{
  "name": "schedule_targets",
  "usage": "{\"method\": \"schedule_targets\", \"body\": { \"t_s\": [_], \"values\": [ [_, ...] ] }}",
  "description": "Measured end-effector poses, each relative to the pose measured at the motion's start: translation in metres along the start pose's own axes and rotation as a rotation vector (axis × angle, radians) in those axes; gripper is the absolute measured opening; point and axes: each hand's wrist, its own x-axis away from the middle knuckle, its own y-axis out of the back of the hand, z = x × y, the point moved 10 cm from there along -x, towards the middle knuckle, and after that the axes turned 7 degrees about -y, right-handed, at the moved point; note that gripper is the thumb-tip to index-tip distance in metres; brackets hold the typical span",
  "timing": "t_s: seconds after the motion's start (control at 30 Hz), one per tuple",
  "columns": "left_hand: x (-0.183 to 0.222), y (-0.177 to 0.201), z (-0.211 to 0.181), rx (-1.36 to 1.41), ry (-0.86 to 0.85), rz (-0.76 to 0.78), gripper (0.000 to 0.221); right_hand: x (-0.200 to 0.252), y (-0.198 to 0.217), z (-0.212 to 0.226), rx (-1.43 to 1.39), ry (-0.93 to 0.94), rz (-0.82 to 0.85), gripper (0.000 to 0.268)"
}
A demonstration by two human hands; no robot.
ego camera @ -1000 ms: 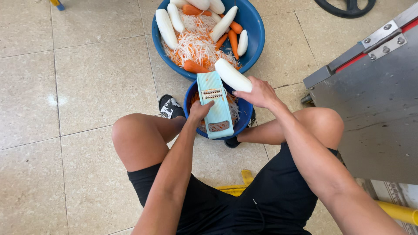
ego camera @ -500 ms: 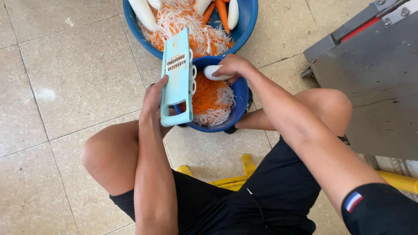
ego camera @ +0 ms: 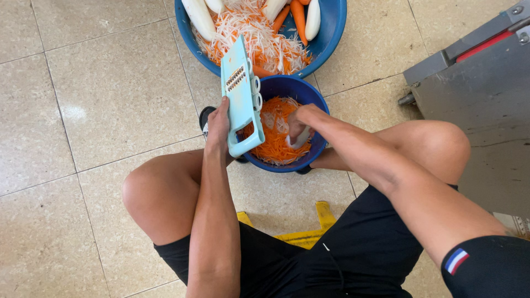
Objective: The person shreds carrots and radishes into a blue bucket using a hand grater, then mixes the shredded vegetables by hand.
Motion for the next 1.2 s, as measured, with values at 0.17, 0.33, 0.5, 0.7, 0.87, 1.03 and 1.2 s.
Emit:
{"method": "schedule_targets", "body": {
  "t_s": [0.17, 0.33, 0.5, 0.7, 0.87, 1.03, 1.2],
  "values": [
    [-0.023, -0.016, 0.033, -0.106, -0.189, 0.0, 0.061, 0.029, 0.002, -0.052, -0.468, 0.096, -0.077, 0.058],
    [-0.009, -0.042, 0.05, -0.682, -0.388, -0.079, 0.063, 0.078, 0.008, -0.097, -0.671, 0.079, -0.236, 0.057],
    [0.011, -0.056, 0.081, -0.735, -0.246, -0.105, 0.062, 0.163, 0.021, -0.088, -0.527, 0.137, -1.239, 0.065],
    [0.017, -0.051, 0.074, -0.64, -0.171, -0.146, 0.058, 0.183, -0.029, -0.015, -0.781, 0.034, -0.897, 0.077],
    [0.025, -0.048, 0.061, -0.64, -0.074, -0.183, 0.07, 0.194, -0.031, 0.009, -0.685, -0.006, -0.836, 0.069],
    [0.027, -0.054, 0.066, -0.751, 0.014, -0.112, 0.074, 0.187, -0.038, 0.011, -0.679, -0.019, -0.722, 0.071],
    [0.018, -0.051, 0.062, -0.693, -0.03, -0.138, 0.076, 0.189, -0.029, 0.011, -0.682, 0.006, -0.802, 0.072]
  ]
}}
